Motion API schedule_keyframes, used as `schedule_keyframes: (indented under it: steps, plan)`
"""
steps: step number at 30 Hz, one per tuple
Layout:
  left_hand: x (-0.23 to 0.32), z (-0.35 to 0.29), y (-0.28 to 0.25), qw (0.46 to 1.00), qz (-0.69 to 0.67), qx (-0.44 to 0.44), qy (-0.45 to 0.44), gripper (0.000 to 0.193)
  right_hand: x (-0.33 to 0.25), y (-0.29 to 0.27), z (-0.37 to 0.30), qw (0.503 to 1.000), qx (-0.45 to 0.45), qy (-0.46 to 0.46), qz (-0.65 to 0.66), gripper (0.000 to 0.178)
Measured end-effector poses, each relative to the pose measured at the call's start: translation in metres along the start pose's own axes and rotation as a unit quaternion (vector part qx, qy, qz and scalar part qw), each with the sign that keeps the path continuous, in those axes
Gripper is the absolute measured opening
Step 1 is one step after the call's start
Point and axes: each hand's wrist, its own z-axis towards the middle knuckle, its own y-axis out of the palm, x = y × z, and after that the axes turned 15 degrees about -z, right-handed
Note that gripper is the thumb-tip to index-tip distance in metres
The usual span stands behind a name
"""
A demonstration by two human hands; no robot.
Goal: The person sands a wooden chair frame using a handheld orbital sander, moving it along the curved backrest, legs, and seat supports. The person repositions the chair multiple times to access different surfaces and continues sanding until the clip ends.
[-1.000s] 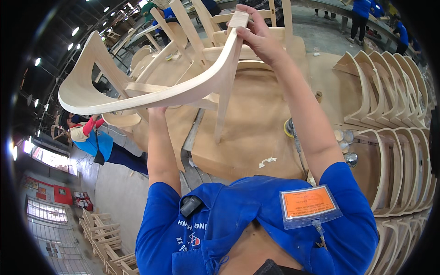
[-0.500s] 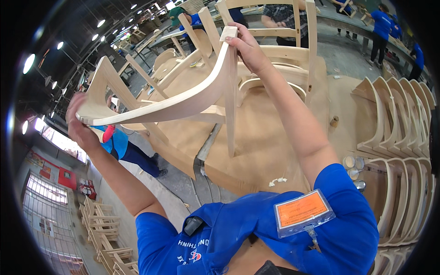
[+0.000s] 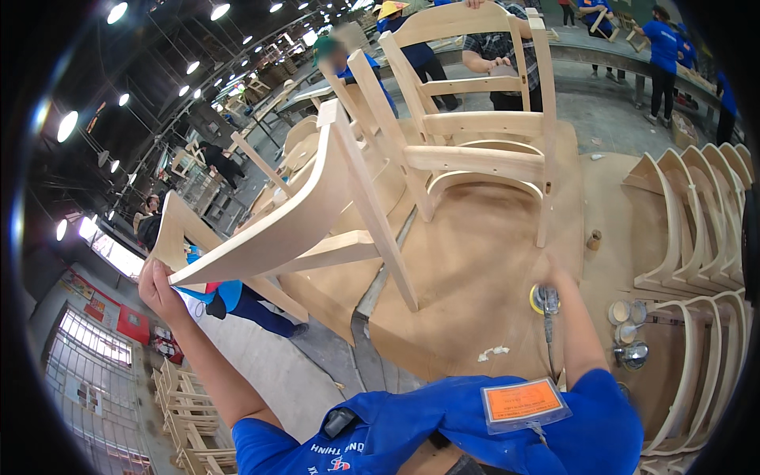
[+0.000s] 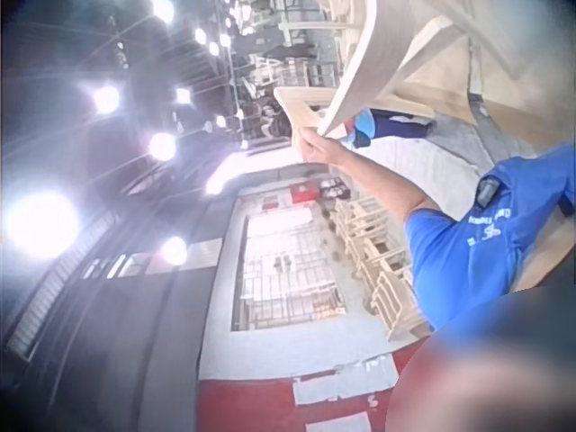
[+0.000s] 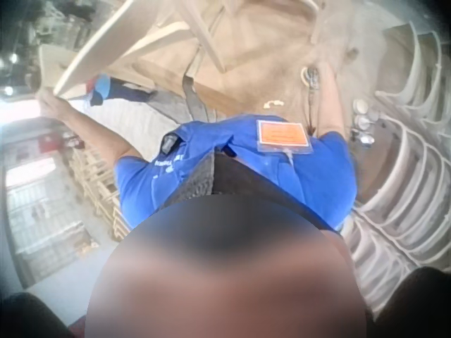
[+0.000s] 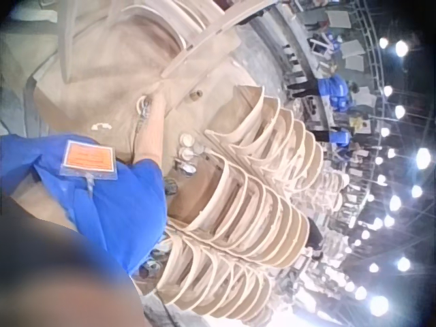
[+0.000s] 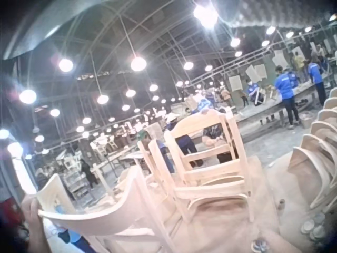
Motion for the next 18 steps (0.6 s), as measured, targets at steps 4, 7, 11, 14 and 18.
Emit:
schedule_keyframes:
  steps: [4,7,11,14,18]
  plan:
    - [-0.015,0.002,-0.007,0.999,0.028,0.009,-0.022,0.029,0.045,0.082,-0.052,0.992,0.009,0.112,-0.051,0.122]
    - [-0.028,0.006,-0.002,0.996,0.085,0.009,-0.002,0.027,0.028,0.112,-0.056,0.975,0.096,0.198,-0.013,0.114]
    - [-0.045,0.009,0.006,0.995,0.088,0.046,0.033,0.028,0.020,0.110,-0.013,0.960,0.118,0.249,-0.056,0.098]
    - [-0.054,0.012,0.004,0.997,0.070,0.032,-0.003,0.031,0.013,0.101,0.000,0.968,0.102,0.222,-0.061,0.085]
    - [-0.059,0.018,0.010,0.991,0.137,-0.006,-0.005,0.036,-0.062,0.086,-0.019,0.972,0.190,0.084,0.110,0.075]
